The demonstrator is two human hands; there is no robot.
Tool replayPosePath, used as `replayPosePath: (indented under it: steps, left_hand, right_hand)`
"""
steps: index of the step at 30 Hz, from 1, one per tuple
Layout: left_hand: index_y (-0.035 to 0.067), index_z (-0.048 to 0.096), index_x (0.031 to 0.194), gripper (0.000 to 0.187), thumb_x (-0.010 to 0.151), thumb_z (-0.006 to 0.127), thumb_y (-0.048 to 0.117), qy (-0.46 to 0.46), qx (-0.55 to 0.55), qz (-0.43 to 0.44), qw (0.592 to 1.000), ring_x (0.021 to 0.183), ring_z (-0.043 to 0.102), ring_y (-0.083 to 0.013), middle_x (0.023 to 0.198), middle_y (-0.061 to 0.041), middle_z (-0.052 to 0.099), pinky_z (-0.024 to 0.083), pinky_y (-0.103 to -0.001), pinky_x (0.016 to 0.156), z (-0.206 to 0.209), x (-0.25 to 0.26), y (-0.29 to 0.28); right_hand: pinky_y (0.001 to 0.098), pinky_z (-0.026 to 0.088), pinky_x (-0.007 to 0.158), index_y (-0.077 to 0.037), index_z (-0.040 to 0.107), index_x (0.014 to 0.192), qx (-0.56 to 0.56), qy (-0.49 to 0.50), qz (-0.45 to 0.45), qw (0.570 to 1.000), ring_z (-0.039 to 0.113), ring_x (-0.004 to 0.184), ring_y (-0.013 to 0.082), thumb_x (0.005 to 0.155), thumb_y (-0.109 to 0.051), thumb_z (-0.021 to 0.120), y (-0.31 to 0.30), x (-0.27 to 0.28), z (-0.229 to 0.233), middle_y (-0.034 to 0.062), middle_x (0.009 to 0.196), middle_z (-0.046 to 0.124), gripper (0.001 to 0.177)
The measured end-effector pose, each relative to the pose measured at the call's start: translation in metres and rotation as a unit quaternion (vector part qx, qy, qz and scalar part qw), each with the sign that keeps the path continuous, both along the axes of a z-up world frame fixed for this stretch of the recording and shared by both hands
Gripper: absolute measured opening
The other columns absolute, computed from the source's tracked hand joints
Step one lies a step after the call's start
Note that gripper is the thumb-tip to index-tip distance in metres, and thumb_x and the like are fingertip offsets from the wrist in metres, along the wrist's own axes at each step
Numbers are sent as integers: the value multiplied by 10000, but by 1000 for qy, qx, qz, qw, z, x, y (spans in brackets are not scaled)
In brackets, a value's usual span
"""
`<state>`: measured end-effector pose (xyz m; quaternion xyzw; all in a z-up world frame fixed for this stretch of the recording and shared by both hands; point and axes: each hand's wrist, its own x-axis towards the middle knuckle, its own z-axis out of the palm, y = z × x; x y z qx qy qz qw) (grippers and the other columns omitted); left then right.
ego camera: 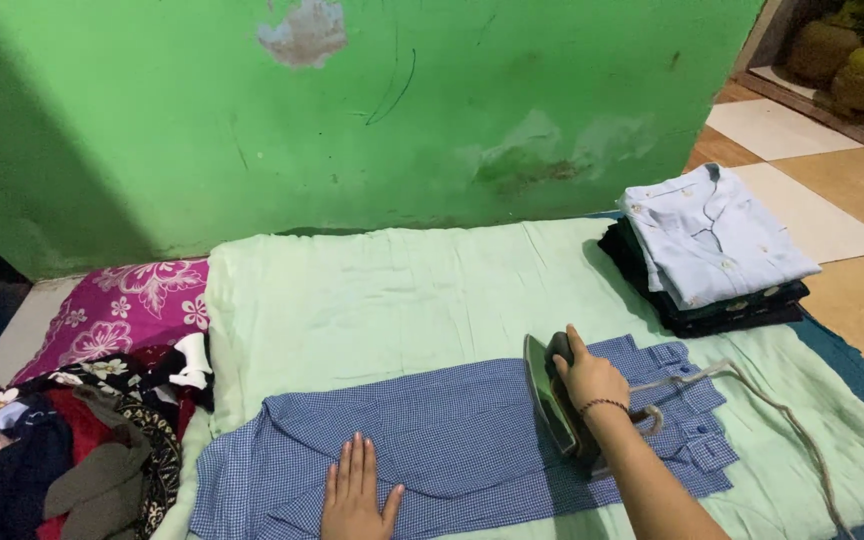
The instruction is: Ironing a blue shirt on a bed.
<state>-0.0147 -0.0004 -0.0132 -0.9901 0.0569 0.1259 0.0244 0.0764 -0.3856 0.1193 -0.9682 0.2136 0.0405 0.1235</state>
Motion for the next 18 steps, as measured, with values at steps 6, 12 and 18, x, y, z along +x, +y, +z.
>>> replayPosePath:
  steps: [6, 12, 18]
  left_hand:
    - [58, 17, 1609, 883, 1014, 257, 665, 16, -3, 6, 1000, 1569, -42, -297, 1705, -153, -37, 17, -533, 1253, 22, 0, -5]
    - [66, 21, 1611, 890, 1006, 267, 672, 16, -12, 9, 1000, 1568, -44, -297, 1703, -150, -35, 20, -528, 1254, 24, -3, -5]
    - [71, 27, 1610, 885, 1008, 262, 675, 4, -3, 6, 1000, 1570, -36, -290, 1703, -144, -27, 23, -524, 1258, 22, -3, -4]
  right_hand:
    - [494, 595, 887, -415, 273, 1603, 25, 16, -7, 1000, 735, 1035, 359, 974, -530, 540, -4, 4, 0, 164, 1132, 751, 692]
    - [510, 581, 927, -461, 290, 1578, 55, 16, 13, 998, 722, 1084, 383, 947, -558, 544, -5, -36, -3, 167, 1170, 748, 687]
    - [510, 577, 948, -500, 270, 1566, 70, 33, 22, 997, 736, 1040, 405, 930, -563, 551, 3, -85, 7, 187, 1075, 771, 698]
